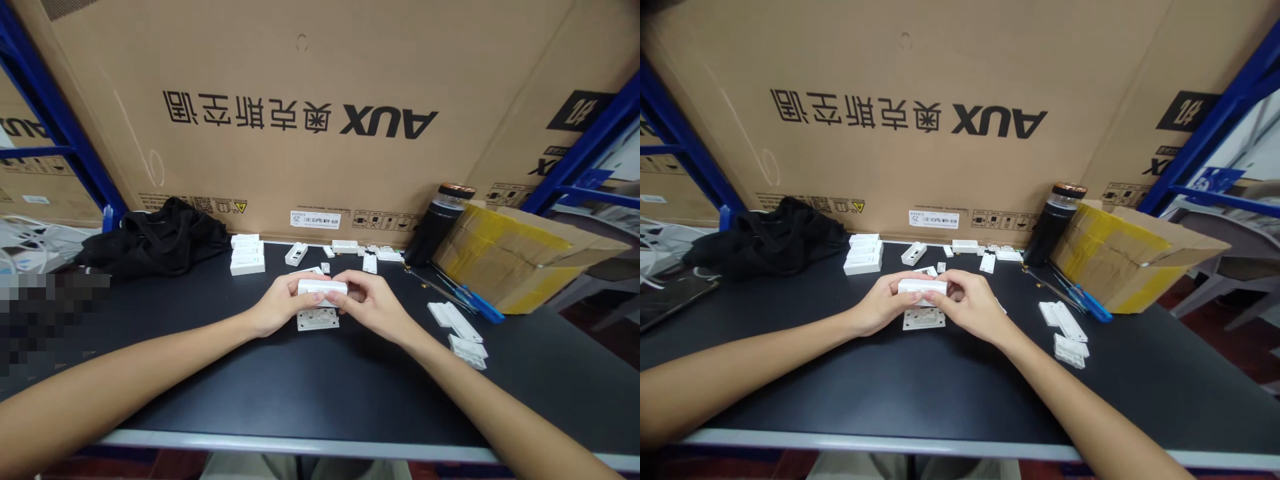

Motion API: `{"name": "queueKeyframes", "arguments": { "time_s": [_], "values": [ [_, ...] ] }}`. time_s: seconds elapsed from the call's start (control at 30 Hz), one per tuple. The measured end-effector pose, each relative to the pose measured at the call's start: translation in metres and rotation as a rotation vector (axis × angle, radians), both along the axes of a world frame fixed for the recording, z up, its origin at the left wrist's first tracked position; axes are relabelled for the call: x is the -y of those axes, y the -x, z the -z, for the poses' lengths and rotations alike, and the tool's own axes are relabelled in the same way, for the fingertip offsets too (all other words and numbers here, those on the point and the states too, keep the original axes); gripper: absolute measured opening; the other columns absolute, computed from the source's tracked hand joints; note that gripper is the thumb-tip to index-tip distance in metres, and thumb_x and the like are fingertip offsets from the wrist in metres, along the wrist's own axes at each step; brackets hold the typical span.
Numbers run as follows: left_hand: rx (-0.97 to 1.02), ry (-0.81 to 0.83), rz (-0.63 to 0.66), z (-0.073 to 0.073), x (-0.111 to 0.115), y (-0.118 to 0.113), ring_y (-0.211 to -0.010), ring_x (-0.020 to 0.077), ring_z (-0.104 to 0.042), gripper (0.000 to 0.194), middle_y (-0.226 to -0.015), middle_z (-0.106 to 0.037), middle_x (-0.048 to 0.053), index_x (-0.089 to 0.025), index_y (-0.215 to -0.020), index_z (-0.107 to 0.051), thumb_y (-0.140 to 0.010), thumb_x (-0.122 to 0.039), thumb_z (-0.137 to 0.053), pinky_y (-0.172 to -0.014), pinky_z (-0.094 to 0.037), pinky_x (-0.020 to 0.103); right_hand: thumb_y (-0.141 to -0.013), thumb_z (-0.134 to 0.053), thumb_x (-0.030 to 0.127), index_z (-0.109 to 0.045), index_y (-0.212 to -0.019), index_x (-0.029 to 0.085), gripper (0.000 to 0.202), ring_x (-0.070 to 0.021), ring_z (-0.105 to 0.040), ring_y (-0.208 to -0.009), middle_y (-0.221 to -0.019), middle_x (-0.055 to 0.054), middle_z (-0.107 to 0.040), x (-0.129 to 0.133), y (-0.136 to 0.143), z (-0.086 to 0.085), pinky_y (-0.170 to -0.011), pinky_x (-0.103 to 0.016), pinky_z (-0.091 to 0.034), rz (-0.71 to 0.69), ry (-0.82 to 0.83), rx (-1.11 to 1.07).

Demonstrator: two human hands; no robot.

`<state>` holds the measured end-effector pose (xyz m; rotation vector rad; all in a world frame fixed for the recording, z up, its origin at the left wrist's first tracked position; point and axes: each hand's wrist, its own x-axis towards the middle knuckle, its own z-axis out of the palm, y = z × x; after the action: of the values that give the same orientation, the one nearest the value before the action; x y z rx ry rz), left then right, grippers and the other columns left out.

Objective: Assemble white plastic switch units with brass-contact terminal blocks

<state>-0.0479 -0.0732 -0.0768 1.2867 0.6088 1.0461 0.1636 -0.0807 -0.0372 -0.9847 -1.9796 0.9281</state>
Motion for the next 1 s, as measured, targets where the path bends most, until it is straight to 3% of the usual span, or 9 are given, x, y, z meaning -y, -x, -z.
{"name": "queueKeyframes", "arguments": {
  "time_s": [0.07,0.17,0.23,0.4,0.5,0.67,0.83,1.0],
  "values": [
    [0.042,0.026,0.016,0.000,-0.001,-0.002,-0.105,0.0231,-0.069,0.046,-0.114,-0.075,0.010,-0.018,-0.121,-0.072,-0.081,-0.035,-0.085,-0.096,-0.054,0.036,-0.091,-0.069,0.049,-0.068,-0.098,0.018,0.031,-0.0162,-0.062,-0.066,-0.085,-0.004,-0.069,-0.002,-0.002,0.000,-0.058,-0.030,-0.053,0.011,-0.144,0.051],
    [0.096,0.072,0.024,0.000,-0.001,-0.004,-0.109,0.0252,-0.069,0.052,-0.118,-0.074,0.013,-0.016,-0.121,-0.072,-0.077,-0.038,-0.088,-0.101,-0.052,0.040,-0.091,-0.071,0.038,-0.066,-0.117,0.019,0.032,-0.0221,-0.064,-0.091,-0.104,-0.011,-0.068,-0.004,-0.008,-0.003,-0.077,-0.037,-0.057,0.046,-0.581,0.141],
    [0.118,0.096,0.035,0.000,0.000,-0.004,-0.111,0.0270,-0.068,0.057,-0.121,-0.072,0.015,-0.016,-0.125,-0.071,-0.078,-0.044,-0.087,-0.102,-0.052,0.043,-0.091,-0.072,0.034,-0.066,-0.119,0.017,0.034,-0.0253,-0.061,-0.101,-0.111,-0.014,-0.064,-0.005,-0.010,-0.006,-0.084,-0.041,-0.056,0.027,-0.833,0.215],
    [0.158,0.131,0.037,0.000,0.001,-0.005,-0.124,0.0296,-0.061,0.054,-0.133,-0.066,0.014,-0.022,-0.130,-0.070,-0.087,-0.054,-0.076,-0.102,-0.053,0.045,-0.097,-0.063,0.025,-0.067,-0.102,0.014,0.013,-0.0221,-0.056,-0.083,-0.094,-0.012,-0.066,-0.003,-0.010,-0.010,-0.071,-0.038,-0.052,-0.067,-1.145,0.471],
    [0.171,0.138,0.013,-0.002,0.001,-0.006,-0.126,0.0295,-0.059,0.051,-0.134,-0.065,0.013,-0.022,-0.130,-0.070,-0.088,-0.052,-0.075,-0.105,-0.052,0.047,-0.102,-0.054,0.019,-0.066,-0.096,0.014,0.015,-0.0213,-0.053,-0.076,-0.084,-0.010,-0.065,-0.002,-0.006,-0.009,-0.066,-0.036,-0.049,-0.031,-1.216,0.585],
    [0.145,0.121,-0.045,-0.002,-0.001,-0.007,-0.120,0.0281,-0.063,0.044,-0.125,-0.068,0.012,-0.018,-0.121,-0.073,-0.087,-0.046,-0.078,-0.105,-0.053,0.051,-0.105,-0.049,0.027,-0.064,-0.093,0.014,0.023,-0.0245,-0.056,-0.084,-0.088,-0.012,-0.065,-0.002,-0.004,-0.006,-0.069,-0.037,-0.051,0.059,-1.219,0.680],
    [0.097,0.099,-0.056,0.001,-0.003,-0.006,-0.105,0.0249,-0.068,0.041,-0.108,-0.071,0.010,-0.016,-0.111,-0.075,-0.086,-0.048,-0.078,-0.094,-0.060,0.044,-0.104,-0.048,0.042,-0.063,-0.087,0.014,0.036,-0.0230,-0.053,-0.074,-0.081,-0.011,-0.062,0.000,-0.007,-0.013,-0.061,-0.036,-0.044,0.090,-1.138,0.783],
    [-0.028,0.043,-0.041,-0.002,0.001,-0.007,-0.105,0.0273,-0.066,0.051,-0.112,-0.069,0.012,-0.015,-0.116,-0.074,-0.086,-0.056,-0.074,-0.081,-0.062,0.038,-0.102,-0.046,0.052,-0.065,-0.083,0.018,0.044,-0.0212,-0.053,-0.071,-0.077,-0.009,-0.063,0.004,-0.007,-0.015,-0.059,-0.035,-0.038,0.030,-1.207,0.830]
  ]
}}
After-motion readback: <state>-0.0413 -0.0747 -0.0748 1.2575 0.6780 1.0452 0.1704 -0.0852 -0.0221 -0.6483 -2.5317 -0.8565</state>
